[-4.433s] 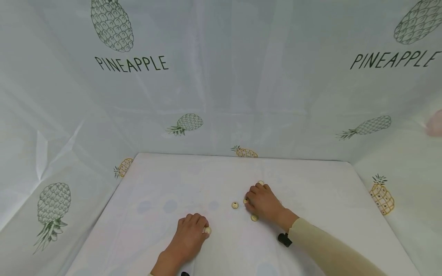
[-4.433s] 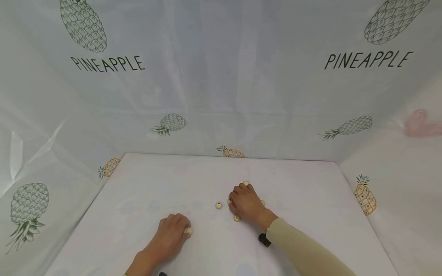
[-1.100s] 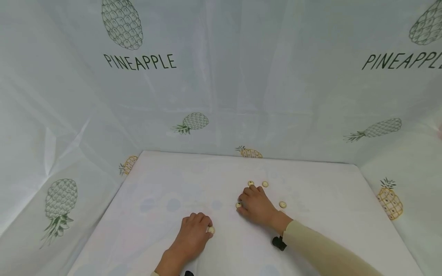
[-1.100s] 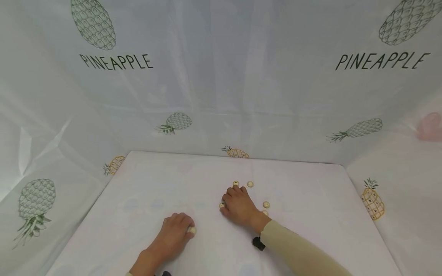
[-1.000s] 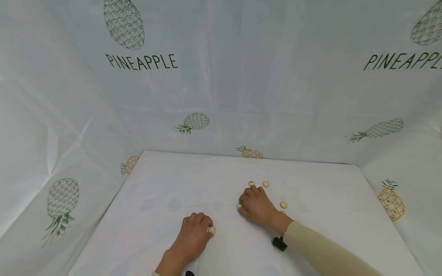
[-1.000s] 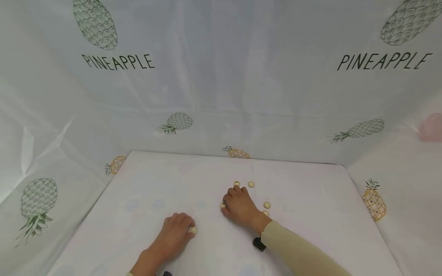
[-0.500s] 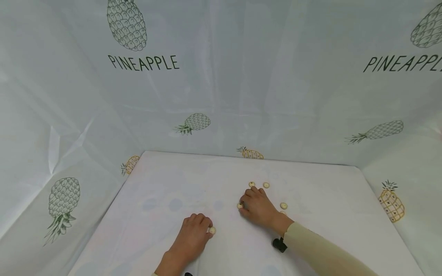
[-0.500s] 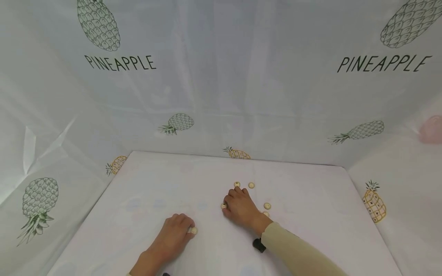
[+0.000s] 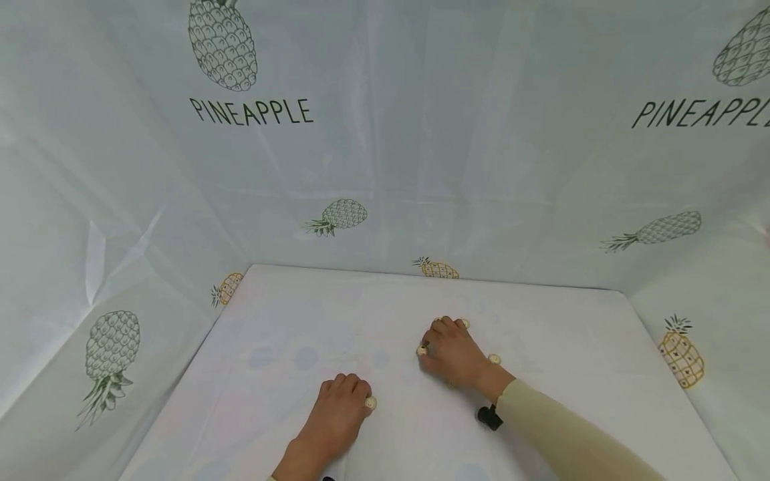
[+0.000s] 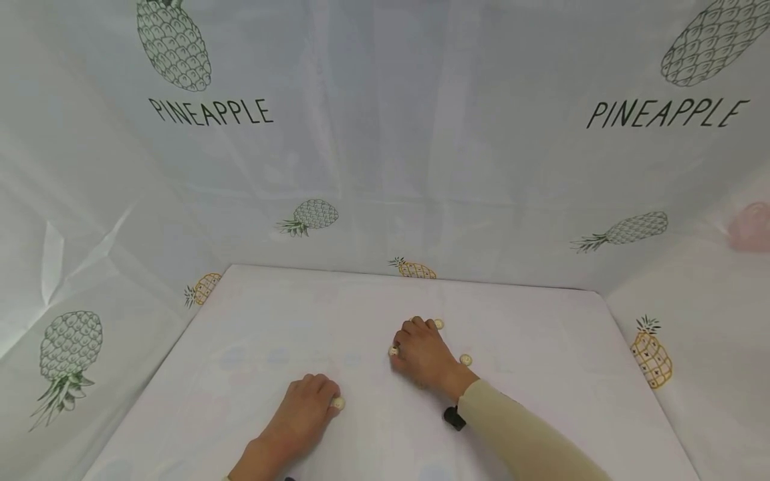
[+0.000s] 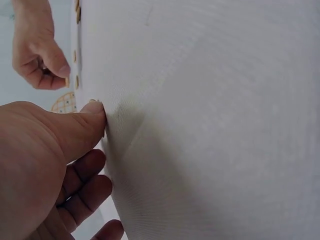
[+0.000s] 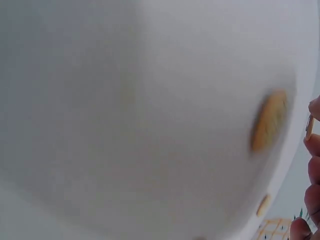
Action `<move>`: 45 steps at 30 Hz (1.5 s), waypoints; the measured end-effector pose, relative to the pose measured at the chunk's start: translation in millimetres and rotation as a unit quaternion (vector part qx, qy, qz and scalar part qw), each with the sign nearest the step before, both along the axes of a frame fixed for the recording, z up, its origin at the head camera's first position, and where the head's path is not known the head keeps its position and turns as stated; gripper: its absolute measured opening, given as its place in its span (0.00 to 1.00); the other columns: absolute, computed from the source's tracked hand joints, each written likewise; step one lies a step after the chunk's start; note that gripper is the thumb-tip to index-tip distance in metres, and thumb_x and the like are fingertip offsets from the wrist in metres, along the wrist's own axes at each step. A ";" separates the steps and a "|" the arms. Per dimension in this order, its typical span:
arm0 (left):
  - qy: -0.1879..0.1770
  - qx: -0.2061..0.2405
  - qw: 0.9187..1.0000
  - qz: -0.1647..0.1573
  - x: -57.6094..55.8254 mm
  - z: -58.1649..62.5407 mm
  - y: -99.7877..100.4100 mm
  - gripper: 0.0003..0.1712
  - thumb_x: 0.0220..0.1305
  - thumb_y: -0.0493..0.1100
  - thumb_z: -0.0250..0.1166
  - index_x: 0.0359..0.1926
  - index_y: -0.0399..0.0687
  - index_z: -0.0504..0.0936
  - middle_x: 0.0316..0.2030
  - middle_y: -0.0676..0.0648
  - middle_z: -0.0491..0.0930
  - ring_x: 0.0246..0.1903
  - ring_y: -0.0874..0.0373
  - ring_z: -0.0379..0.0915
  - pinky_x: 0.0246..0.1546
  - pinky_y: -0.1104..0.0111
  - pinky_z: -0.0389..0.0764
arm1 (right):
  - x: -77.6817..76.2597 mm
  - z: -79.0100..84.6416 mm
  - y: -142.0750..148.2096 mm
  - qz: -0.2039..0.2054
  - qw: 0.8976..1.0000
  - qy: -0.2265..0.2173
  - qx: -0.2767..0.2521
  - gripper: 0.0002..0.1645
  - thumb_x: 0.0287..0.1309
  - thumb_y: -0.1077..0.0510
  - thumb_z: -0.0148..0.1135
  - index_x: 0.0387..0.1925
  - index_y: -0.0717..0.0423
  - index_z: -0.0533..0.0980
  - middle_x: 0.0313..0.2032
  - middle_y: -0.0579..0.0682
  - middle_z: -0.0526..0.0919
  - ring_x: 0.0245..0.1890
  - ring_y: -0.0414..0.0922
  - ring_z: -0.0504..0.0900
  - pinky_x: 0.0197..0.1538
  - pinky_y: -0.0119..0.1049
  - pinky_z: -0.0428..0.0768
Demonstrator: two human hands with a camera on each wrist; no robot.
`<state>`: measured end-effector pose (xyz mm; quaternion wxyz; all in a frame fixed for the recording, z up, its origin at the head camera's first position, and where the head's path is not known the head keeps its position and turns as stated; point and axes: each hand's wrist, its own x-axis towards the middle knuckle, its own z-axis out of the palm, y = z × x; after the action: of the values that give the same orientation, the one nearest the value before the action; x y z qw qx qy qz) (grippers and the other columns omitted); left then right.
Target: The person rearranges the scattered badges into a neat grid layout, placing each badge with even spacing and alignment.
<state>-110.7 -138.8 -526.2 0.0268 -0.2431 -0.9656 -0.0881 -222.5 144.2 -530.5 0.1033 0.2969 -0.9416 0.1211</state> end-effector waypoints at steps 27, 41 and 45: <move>-0.024 0.030 0.999 0.016 -0.9 0.2 -1.3 0.13 0.67 0.50 0.74 0.43 0.57 0.77 0.42 0.57 0.75 0.43 0.59 0.68 0.52 0.51 0.76 | -61.0 7.9 -22.1 -0.020 0.999 -0.035 0.032 0.10 0.67 0.49 0.70 0.41 0.51 0.85 0.43 0.48 0.83 0.44 0.49 0.73 0.50 0.50 0.70; -0.014 0.029 0.999 0.015 -1.6 -1.1 -1.7 0.14 0.66 0.50 0.75 0.43 0.58 0.77 0.41 0.58 0.75 0.44 0.59 0.69 0.51 0.51 0.75 | -62.5 5.2 -26.9 -0.021 0.998 -0.041 0.035 0.09 0.66 0.51 0.71 0.40 0.52 0.86 0.42 0.48 0.83 0.44 0.49 0.74 0.50 0.50 0.71; -0.015 0.028 0.999 0.015 -2.3 -1.5 -1.7 0.14 0.66 0.50 0.75 0.43 0.58 0.77 0.41 0.58 0.75 0.44 0.58 0.69 0.51 0.51 0.75 | -62.8 6.3 -27.0 -0.022 0.998 -0.043 0.039 0.10 0.67 0.49 0.71 0.41 0.51 0.86 0.42 0.47 0.83 0.45 0.49 0.74 0.50 0.49 0.71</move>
<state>-113.0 -140.5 -527.7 0.0207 -0.2263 -0.9666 -0.1183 -285.2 117.2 -524.2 0.0532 0.2746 -0.9555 0.0943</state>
